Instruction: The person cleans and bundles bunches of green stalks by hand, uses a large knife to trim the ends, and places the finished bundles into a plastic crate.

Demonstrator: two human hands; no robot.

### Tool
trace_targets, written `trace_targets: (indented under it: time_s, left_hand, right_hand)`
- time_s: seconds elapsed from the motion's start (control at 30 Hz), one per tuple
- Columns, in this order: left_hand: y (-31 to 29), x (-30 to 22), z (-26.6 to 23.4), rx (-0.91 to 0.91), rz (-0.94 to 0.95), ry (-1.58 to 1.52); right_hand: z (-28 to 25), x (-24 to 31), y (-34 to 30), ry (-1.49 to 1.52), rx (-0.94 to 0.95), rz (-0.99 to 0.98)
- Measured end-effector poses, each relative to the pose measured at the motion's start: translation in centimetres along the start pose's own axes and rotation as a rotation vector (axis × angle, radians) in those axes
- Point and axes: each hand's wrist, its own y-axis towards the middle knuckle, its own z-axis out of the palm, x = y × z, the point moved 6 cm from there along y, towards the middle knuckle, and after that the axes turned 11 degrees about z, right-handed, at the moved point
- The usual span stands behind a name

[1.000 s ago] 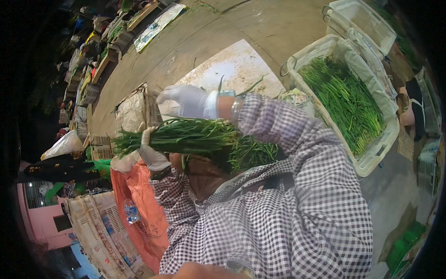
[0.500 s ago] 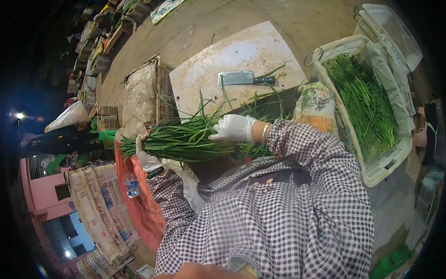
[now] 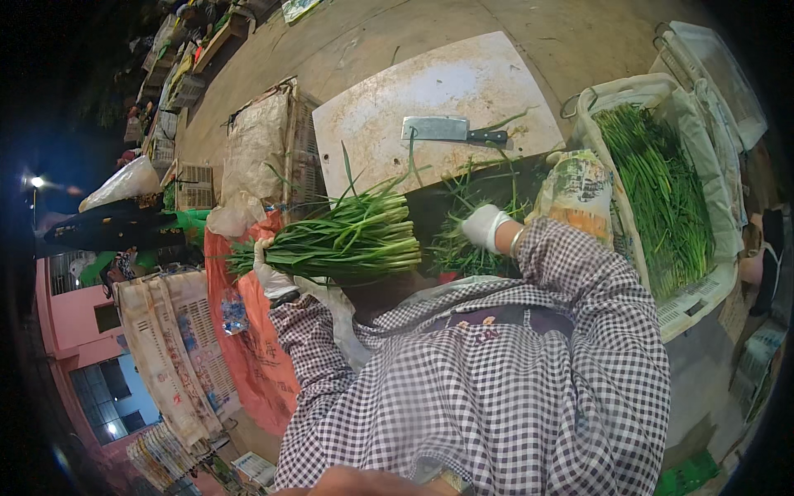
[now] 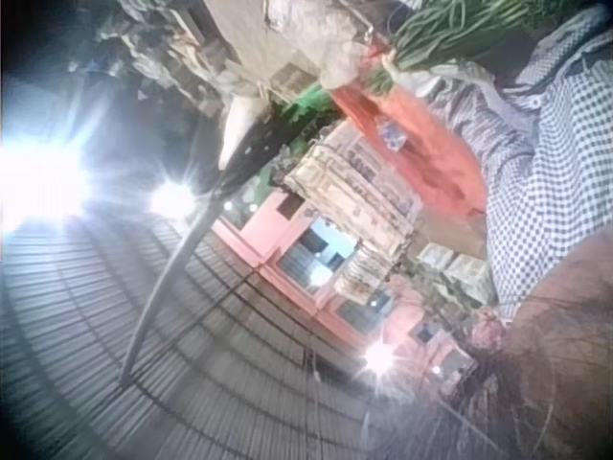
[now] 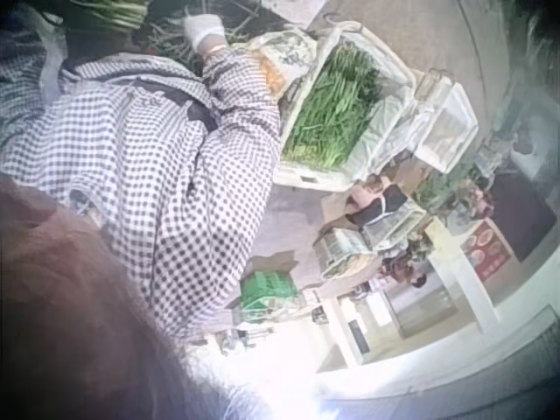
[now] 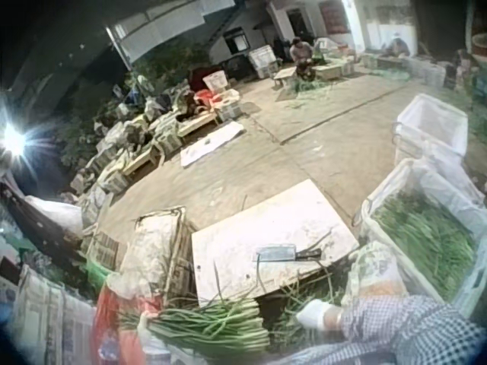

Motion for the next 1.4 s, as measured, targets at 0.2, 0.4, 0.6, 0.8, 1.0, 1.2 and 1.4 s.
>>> trace_targets:
  time_s: [0.2,0.4,0.6,0.8,1.0,1.2,1.4]
  left_hand:
    - [-0.8,-0.8,-1.9,-0.039,0.041,-0.013]
    - [-1.8,-0.5,-0.3,-0.061,-0.022,0.15]
    - [-3.4,-1.7,-2.5,-0.168,-0.083,0.264]
    - [-4.1,-1.2,-0.4,-0.005,0.163,-0.017]
    - [-2.6,-1.0,-2.7,-0.113,0.223,-0.009]
    - [-2.8,-1.1,-4.6,-0.15,0.199,-0.046]
    - [-2.1,-0.6,-2.6,-0.105,0.17,0.021]
  right_hand:
    - [-6.3,-0.4,-2.4,0.219,-0.028,0.124]
    - [-9.1,5.1,0.5,1.001,-0.576,-0.111]
    - [-7.7,8.2,-0.2,1.62,-0.508,-0.245]
    - [-7.1,9.2,-1.4,1.858,0.199,-0.249]
    - [-4.4,0.3,-1.3,0.886,0.125,-0.077]
    - [-14.0,2.3,-6.8,0.549,-0.846,-0.071]
    - [-14.4,9.8,-2.6,0.297,-0.823,-0.352]
